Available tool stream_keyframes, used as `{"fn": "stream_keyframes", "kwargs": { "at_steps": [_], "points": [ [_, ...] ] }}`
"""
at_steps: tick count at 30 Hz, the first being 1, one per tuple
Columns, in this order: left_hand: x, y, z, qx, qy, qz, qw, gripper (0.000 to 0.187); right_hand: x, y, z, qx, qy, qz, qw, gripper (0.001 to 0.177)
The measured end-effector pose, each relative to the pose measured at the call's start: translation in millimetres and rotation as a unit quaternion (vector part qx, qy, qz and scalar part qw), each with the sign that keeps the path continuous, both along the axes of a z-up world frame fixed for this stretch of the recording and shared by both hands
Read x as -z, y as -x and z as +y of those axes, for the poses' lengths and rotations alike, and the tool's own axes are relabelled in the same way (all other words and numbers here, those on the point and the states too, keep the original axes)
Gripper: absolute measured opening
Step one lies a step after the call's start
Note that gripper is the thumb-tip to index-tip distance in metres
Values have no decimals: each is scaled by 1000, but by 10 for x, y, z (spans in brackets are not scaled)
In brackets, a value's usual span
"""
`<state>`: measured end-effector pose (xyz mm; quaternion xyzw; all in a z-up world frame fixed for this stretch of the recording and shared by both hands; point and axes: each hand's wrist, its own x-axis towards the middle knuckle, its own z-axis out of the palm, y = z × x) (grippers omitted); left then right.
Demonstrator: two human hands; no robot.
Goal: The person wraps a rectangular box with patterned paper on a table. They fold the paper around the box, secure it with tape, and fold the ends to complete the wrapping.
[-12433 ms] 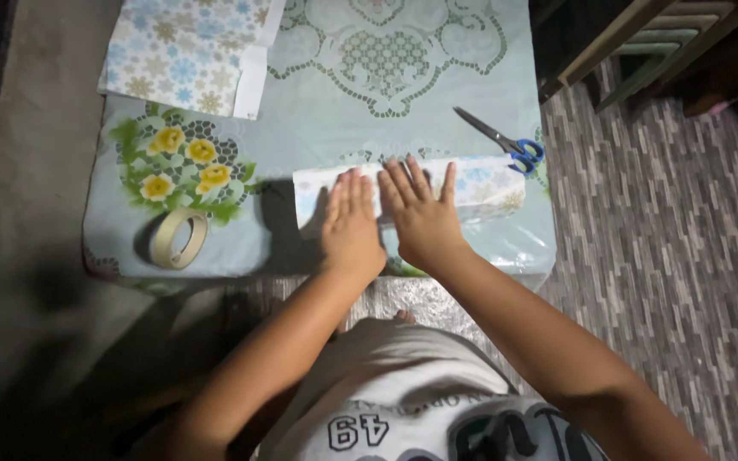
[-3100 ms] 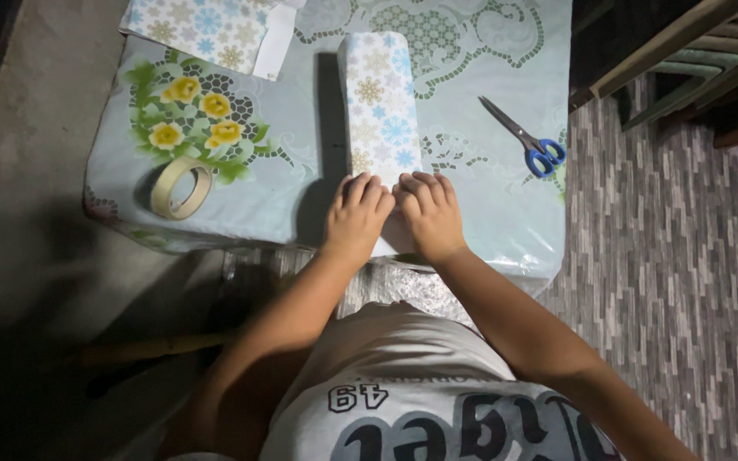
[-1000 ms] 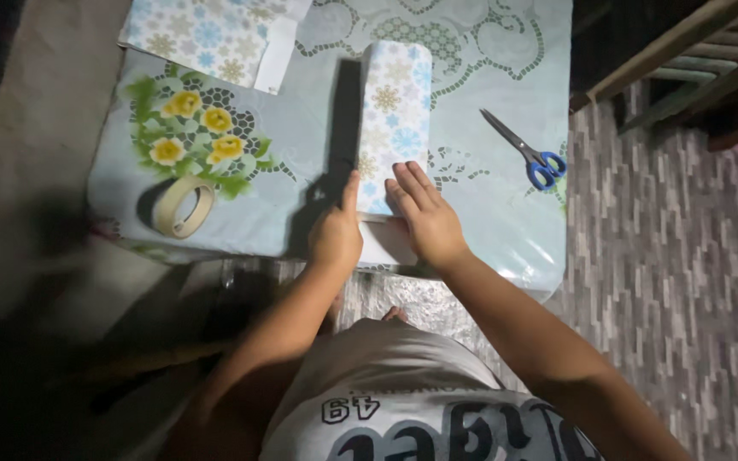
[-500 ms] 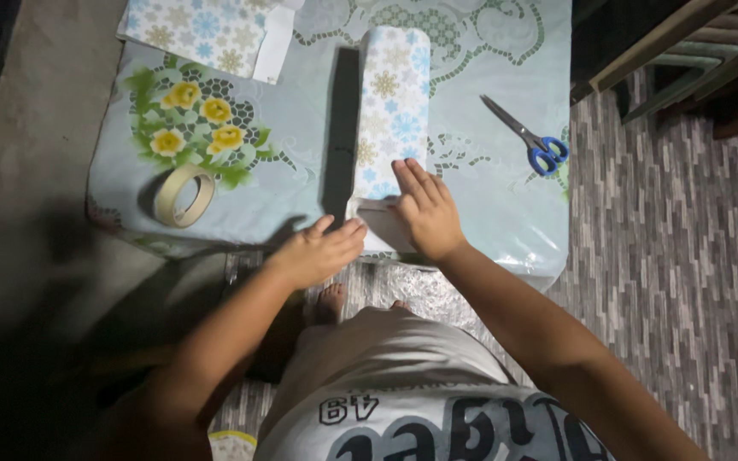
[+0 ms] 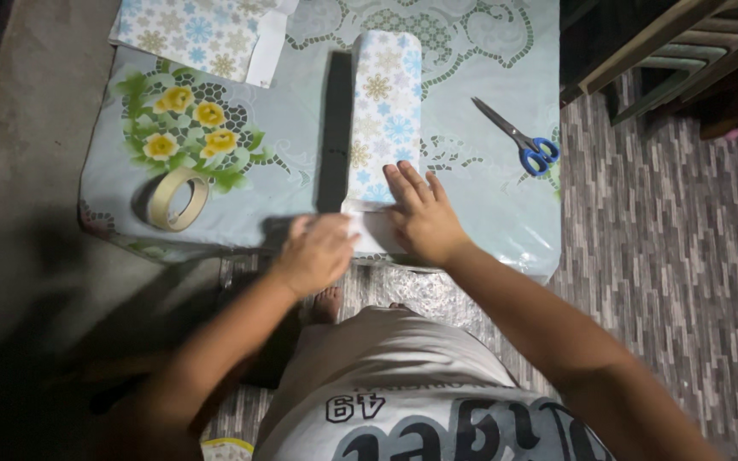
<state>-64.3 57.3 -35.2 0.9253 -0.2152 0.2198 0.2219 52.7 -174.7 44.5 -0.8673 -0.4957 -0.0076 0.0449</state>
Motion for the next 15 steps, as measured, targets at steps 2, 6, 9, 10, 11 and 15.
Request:
{"fn": "stream_keyframes", "kwargs": {
  "at_steps": [2,6,9,10,11,15],
  "points": [
    [-32,105,-184,-194,194,27,961,36,40,50,79,26,-15,-14,999,19],
    [-22,-17,-439,-325,317,99,885,37,39,87,235,45,-22,-41,998,21],
    [11,-153,-513,-337,301,82,888,30,-40,41,302,32,37,-49,998,35],
    [12,-187,-503,-339,308,77,886,26,-67,13,351,24,61,-52,997,43],
    [10,-203,-491,-340,315,72,883,23,-95,-8,389,21,69,-38,997,42],
    [4,-230,-457,-344,290,96,888,13,-139,-63,513,10,77,-25,997,36]
  ]
}}
